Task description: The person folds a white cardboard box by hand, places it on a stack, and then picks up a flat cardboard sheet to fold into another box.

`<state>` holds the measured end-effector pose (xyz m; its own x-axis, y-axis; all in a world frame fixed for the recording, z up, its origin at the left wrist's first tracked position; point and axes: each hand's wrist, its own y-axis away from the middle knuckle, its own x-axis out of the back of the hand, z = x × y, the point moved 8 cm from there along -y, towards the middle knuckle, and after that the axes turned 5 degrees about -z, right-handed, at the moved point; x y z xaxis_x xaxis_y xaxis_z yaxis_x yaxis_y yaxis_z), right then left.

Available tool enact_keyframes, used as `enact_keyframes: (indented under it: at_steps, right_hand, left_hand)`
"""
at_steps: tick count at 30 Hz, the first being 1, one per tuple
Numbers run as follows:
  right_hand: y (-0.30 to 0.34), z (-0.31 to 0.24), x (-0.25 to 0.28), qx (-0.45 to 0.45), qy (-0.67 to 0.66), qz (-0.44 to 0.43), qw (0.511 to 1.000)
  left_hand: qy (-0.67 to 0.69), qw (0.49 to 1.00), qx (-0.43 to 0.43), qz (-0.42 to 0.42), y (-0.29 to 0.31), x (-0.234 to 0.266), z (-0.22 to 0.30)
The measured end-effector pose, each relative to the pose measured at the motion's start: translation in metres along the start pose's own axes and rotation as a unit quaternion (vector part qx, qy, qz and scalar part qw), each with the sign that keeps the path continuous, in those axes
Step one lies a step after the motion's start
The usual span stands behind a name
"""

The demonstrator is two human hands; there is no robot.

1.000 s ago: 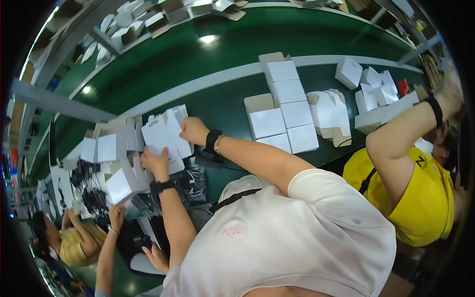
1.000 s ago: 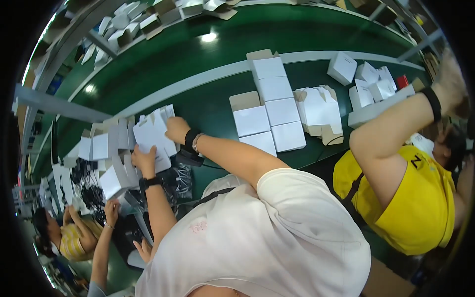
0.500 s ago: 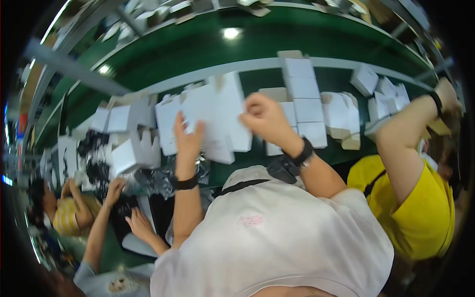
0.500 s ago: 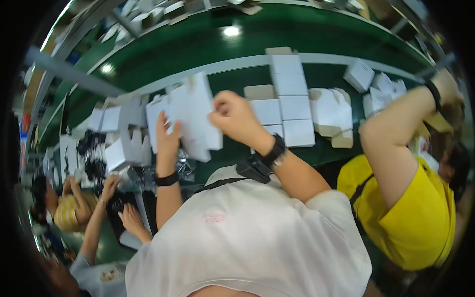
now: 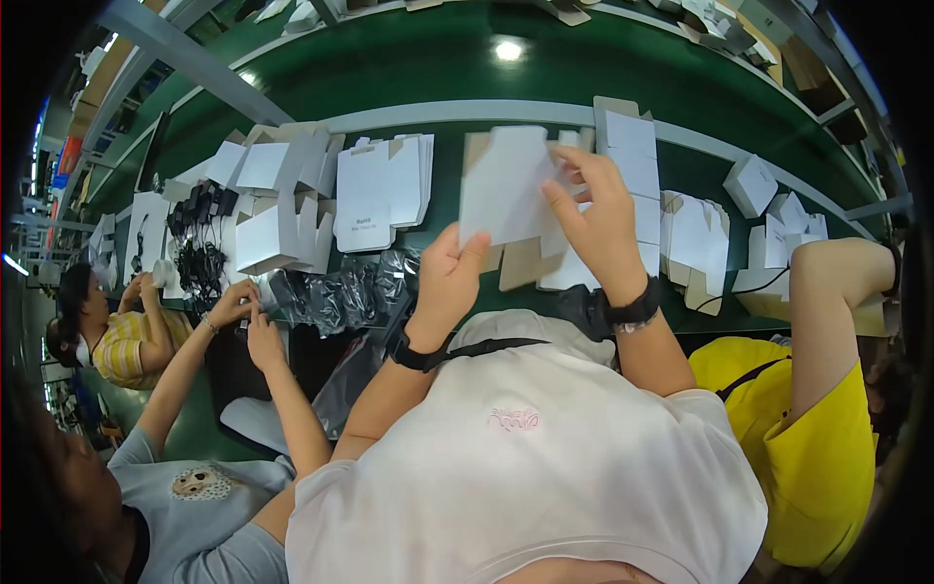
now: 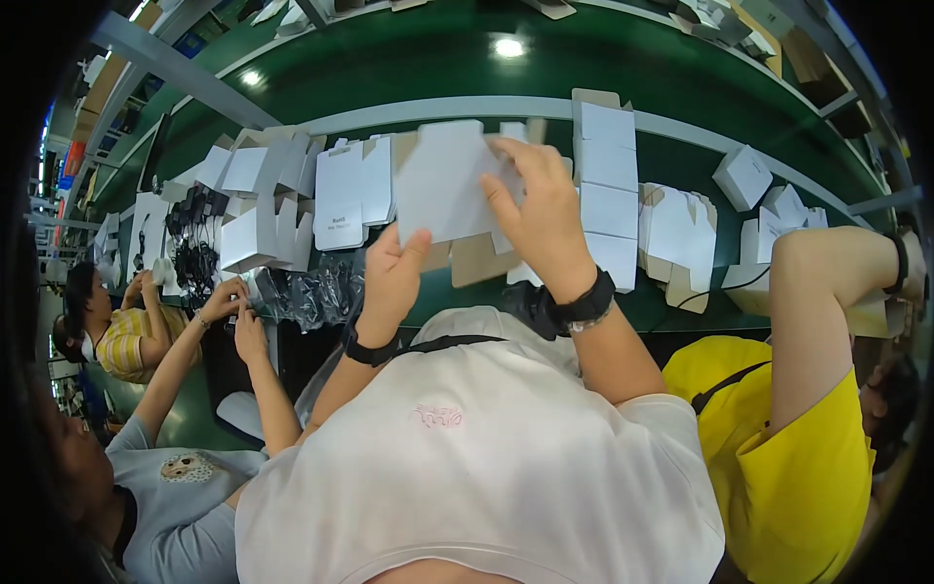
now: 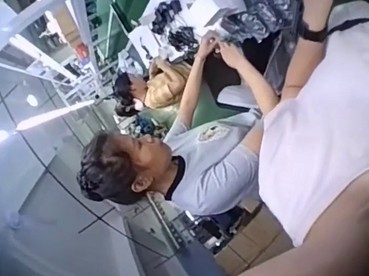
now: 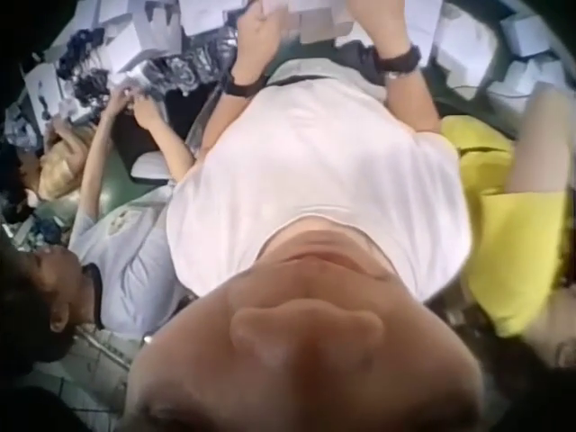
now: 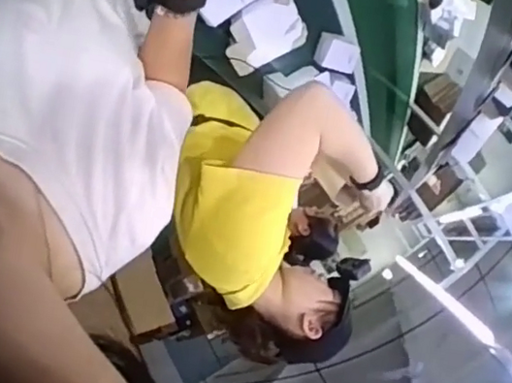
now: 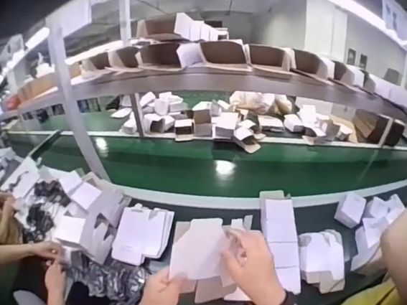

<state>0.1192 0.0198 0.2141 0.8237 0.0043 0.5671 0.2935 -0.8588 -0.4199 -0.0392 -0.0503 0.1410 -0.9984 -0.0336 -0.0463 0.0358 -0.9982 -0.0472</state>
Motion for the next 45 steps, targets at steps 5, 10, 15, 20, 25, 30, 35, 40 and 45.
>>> enact_keyframes:
  at_steps: [5, 10, 15, 20, 25, 30, 35, 40, 45]
  right_hand:
    - [-0.002, 0.025, -0.014, -0.040, -0.080, -0.081, 0.993]
    - [-0.003, 0.026, -0.022, -0.018, -0.096, -0.129, 0.987]
    - [-0.002, 0.032, -0.037, -0.091, -0.234, -0.156, 0.955]
    - [-0.008, 0.035, -0.047, -0.060, -0.277, -0.179, 0.942]
    - [-0.005, 0.000, -0.051, -0.027, -0.269, -0.187, 0.944]
    - [0.003, 0.000, -0.050, -0.054, -0.293, -0.113, 0.948]
    - [0.004, -0.030, -0.036, 0.118, -0.109, -0.007, 0.987]
    - [-0.001, -0.037, -0.036, 0.142, -0.087, 0.000, 0.986]
    - [-0.001, -0.048, -0.039, 0.124, -0.106, -0.014, 0.987]
  left_hand:
    - [0.008, 1.000, -0.007, -0.004, 0.008, 0.007, 0.009]
    - [-0.129, 0.991, -0.038, 0.028, 0.009, 0.014, 0.020]
    - [-0.237, 0.969, -0.075, -0.003, 0.012, -0.002, 0.039]
    - [-0.187, 0.979, 0.013, -0.082, 0.011, -0.005, 0.024]
    - [0.068, 0.974, 0.030, -0.213, 0.004, -0.014, 0.021]
    - [0.089, 0.983, -0.040, -0.158, 0.005, -0.006, 0.022]
    - [0.140, 0.980, -0.009, -0.143, 0.006, -0.001, 0.025]
    - [0.069, 0.994, -0.061, -0.063, 0.015, 0.017, 0.051]
    - [0.032, 0.989, -0.018, 0.142, 0.017, 0.043, 0.055]
